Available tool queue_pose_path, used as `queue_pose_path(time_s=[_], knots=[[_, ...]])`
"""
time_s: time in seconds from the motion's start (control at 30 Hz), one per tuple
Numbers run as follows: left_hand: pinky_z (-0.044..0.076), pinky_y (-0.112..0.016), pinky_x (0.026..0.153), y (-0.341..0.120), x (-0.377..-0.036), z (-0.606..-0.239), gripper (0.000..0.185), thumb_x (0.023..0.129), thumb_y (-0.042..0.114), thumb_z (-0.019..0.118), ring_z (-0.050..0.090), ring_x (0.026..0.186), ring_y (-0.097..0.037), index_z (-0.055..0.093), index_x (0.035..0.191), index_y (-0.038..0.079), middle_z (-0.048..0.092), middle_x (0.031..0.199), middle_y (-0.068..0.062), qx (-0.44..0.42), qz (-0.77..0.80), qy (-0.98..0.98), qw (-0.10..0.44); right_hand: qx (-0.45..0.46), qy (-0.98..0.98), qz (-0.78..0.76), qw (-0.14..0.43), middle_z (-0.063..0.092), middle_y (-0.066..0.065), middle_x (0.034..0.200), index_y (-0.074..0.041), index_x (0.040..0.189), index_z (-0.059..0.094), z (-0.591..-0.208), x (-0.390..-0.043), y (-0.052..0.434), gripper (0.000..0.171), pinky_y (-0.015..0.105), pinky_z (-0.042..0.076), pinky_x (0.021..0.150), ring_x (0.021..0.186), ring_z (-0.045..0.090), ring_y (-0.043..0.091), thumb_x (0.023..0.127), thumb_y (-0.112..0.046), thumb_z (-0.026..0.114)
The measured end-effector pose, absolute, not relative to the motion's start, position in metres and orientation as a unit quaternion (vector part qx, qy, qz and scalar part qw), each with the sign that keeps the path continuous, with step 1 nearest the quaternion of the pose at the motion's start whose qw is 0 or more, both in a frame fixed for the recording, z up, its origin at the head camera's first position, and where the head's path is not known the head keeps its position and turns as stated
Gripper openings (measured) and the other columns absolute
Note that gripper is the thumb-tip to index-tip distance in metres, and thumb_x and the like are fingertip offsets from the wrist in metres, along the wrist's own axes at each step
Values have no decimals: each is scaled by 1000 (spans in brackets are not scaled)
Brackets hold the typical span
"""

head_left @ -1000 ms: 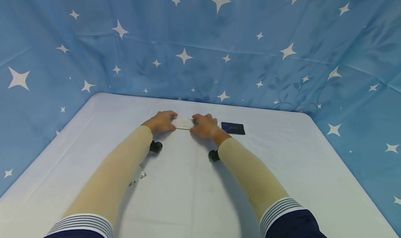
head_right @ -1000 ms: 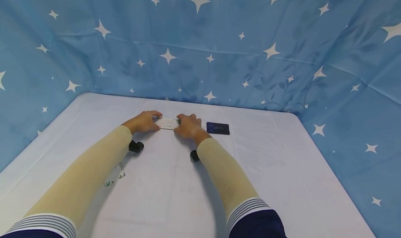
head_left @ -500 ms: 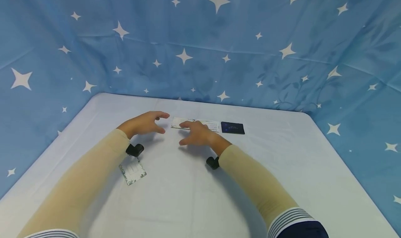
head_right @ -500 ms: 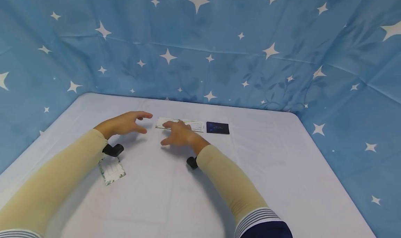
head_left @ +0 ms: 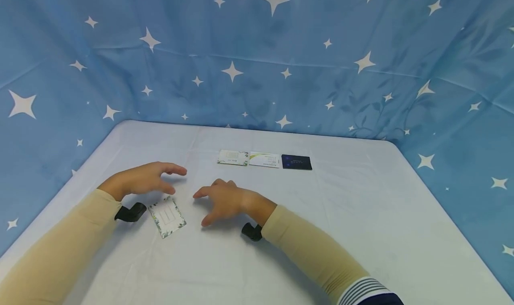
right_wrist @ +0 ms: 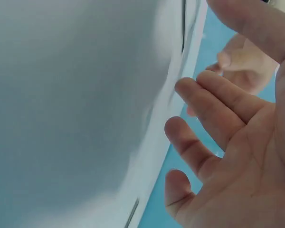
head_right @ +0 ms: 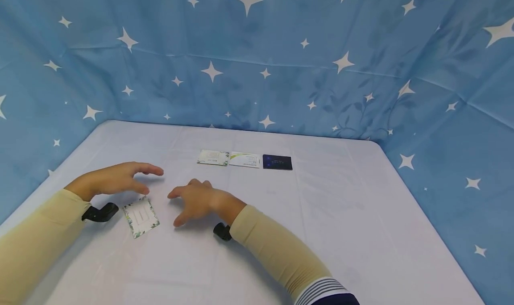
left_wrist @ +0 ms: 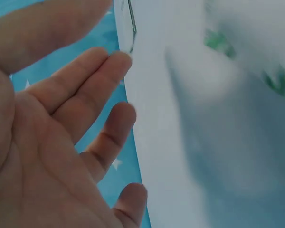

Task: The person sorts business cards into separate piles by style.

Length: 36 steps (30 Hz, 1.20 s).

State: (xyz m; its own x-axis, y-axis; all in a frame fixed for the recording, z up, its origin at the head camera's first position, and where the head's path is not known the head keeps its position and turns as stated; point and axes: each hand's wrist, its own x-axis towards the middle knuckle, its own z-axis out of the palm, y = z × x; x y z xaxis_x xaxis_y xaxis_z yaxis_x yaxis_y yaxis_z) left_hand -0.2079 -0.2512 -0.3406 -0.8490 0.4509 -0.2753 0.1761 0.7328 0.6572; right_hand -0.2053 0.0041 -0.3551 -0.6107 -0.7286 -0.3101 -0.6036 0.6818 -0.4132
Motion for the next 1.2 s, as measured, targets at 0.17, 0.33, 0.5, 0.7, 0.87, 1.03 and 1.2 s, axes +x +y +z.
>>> queue_pose_path(time_s=[0.17, 0.33, 0.5, 0.7, 0.87, 1.03, 1.2], knots=[[28, -61, 107, -263, -200, -346, 59, 88, 20, 74, 35, 139, -41, 55, 142, 6, 55, 143, -12, 172, 338, 894, 239, -423, 871, -105, 227, 58, -18, 126, -34, 142, 56, -357, -188, -10, 67, 30, 37, 90, 121, 41, 10, 82, -47, 81], [27, -60, 108, -264, -196, -354, 57, 87, 17, 74, 35, 139, -42, 56, 139, 1, 58, 139, -12, 185, 358, 880, 253, -451, 864, -70, 215, 60, -23, 120, -37, 139, 59, -358, -177, -19, 60, 31, 32, 94, 122, 41, 7, 84, -52, 76], [26, -60, 109, -264, -195, -355, 57, 87, 15, 74, 35, 140, -42, 56, 139, 0, 58, 139, -13, 190, 362, 878, 248, -455, 866, -64, 197, 60, -25, 119, -38, 140, 58, -356, -174, -22, 57, 31, 31, 94, 122, 40, 6, 87, -53, 73], [25, -60, 109, -264, -194, -357, 56, 87, 16, 74, 34, 140, -43, 57, 138, 1, 58, 140, -12, 195, 362, 879, 241, -478, 848, -69, 219, 56, -30, 123, -38, 140, 58, -358, -171, -25, 55, 28, 30, 90, 120, 40, 4, 88, -53, 72], [27, -59, 108, -264, -193, -361, 55, 87, 18, 74, 39, 137, -41, 58, 137, 1, 59, 137, -12, 210, 360, 881, 222, -449, 865, -71, 212, 58, -30, 118, -38, 136, 61, -358, -181, -14, 52, 31, 31, 90, 119, 41, 6, 88, -53, 72], [30, -58, 107, -257, -194, -364, 53, 87, 19, 76, 42, 134, -40, 60, 134, 1, 61, 134, -12, 213, 351, 888, 206, -407, 880, -107, 221, 59, -21, 120, -35, 136, 62, -359, -201, 8, 52, 35, 34, 90, 117, 42, 12, 87, -50, 74], [31, -61, 102, -242, -192, -366, 54, 82, 22, 81, 44, 130, -40, 63, 131, 5, 61, 132, -12, 206, 307, 912, 178, -382, 887, -127, 225, 57, -17, 127, -33, 138, 61, -361, -213, 25, 54, 37, 35, 94, 122, 41, 14, 87, -45, 75]])
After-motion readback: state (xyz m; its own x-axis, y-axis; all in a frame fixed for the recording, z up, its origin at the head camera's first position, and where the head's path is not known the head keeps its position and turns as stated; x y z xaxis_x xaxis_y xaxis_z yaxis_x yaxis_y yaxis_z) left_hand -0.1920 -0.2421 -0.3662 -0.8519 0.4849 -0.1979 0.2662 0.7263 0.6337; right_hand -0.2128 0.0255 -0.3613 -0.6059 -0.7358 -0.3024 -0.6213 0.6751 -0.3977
